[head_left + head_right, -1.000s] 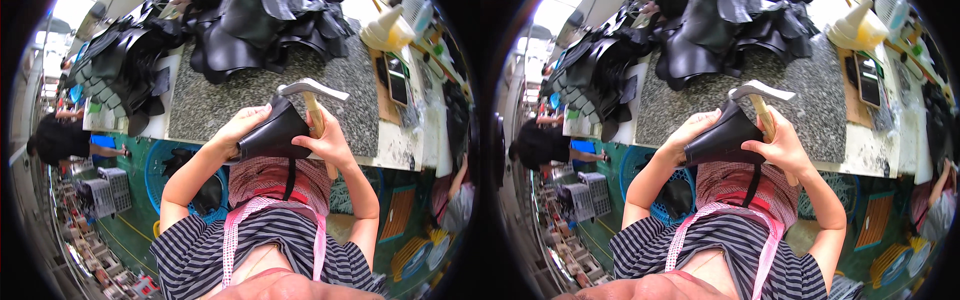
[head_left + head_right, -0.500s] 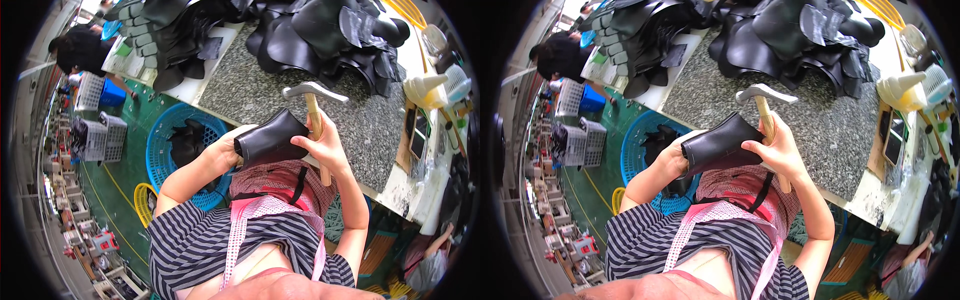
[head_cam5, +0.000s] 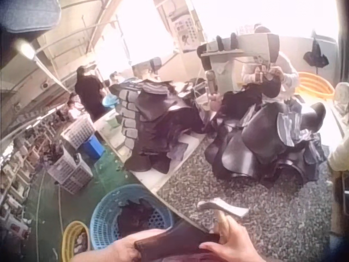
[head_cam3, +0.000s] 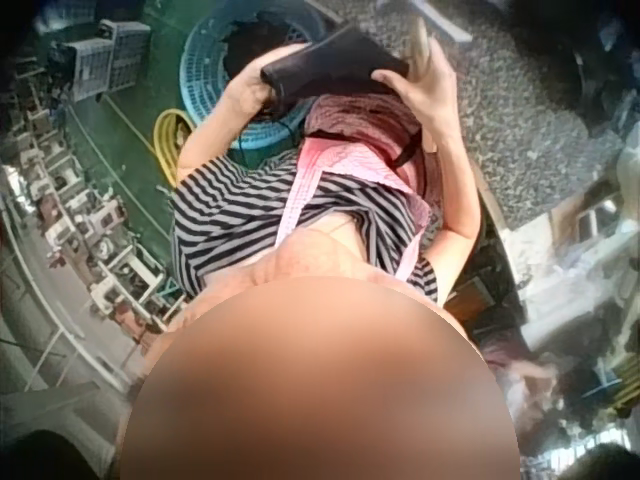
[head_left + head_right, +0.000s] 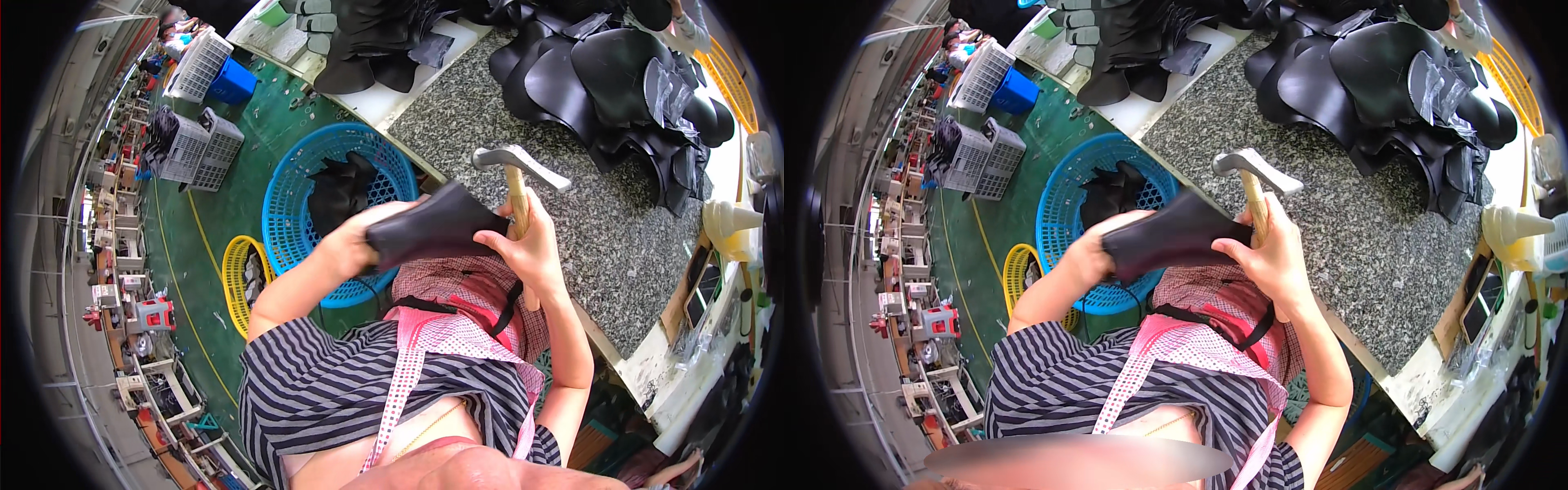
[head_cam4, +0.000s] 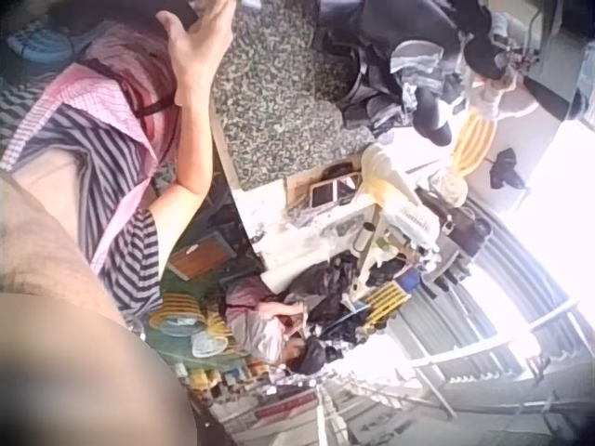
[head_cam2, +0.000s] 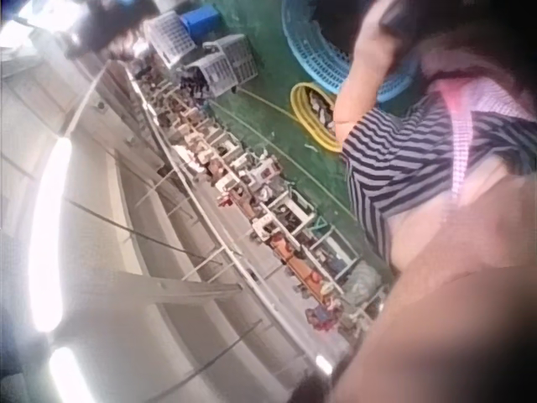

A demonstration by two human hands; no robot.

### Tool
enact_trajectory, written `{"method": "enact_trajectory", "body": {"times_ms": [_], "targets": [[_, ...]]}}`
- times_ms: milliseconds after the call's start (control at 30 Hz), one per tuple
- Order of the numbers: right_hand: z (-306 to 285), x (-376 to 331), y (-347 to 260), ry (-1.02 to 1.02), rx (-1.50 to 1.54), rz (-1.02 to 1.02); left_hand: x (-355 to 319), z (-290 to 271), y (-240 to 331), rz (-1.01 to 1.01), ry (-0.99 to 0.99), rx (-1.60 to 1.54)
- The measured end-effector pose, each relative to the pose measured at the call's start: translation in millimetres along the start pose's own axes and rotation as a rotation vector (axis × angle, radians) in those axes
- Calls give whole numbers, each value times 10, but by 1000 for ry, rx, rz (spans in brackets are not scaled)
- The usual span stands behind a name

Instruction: Hammering leather shoe components on a workbench to flatten and shape them.

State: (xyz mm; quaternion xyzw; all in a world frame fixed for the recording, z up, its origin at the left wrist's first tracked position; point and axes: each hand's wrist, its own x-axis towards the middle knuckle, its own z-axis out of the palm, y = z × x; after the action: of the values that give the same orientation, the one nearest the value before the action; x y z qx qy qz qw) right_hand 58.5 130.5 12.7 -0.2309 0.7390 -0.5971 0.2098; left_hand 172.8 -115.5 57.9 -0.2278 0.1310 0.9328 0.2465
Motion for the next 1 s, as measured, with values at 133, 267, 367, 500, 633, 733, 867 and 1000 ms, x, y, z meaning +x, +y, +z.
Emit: {"method": "enact_trajectory", "body": {"times_ms": [133,267,367,500,633,733,867,1000], "targets": [[-243,-214,-197,120,19,50,-599,-833,531,510,517,917],[-581,-498,-20,280,120,80,-930,-1799,1000,860,1142,1629],[-708,-671,68,375,129,99,-442,-1235,1078,1243,1022,2064],[-825,-922,-50,471,122,154,862,111,958,1385,222,2059],[-842,-1101,-44,495,71,149,2114,955,899,1472,-304,2112],[-827,-1178,-98,526,93,227,2823,1439,915,1565,-508,2271],[-851,-1239,-78,579,96,255,3378,1858,872,1799,-531,2471],[-927,-1263,-5,568,64,249,3584,2218,1003,1935,-704,2171]]}}
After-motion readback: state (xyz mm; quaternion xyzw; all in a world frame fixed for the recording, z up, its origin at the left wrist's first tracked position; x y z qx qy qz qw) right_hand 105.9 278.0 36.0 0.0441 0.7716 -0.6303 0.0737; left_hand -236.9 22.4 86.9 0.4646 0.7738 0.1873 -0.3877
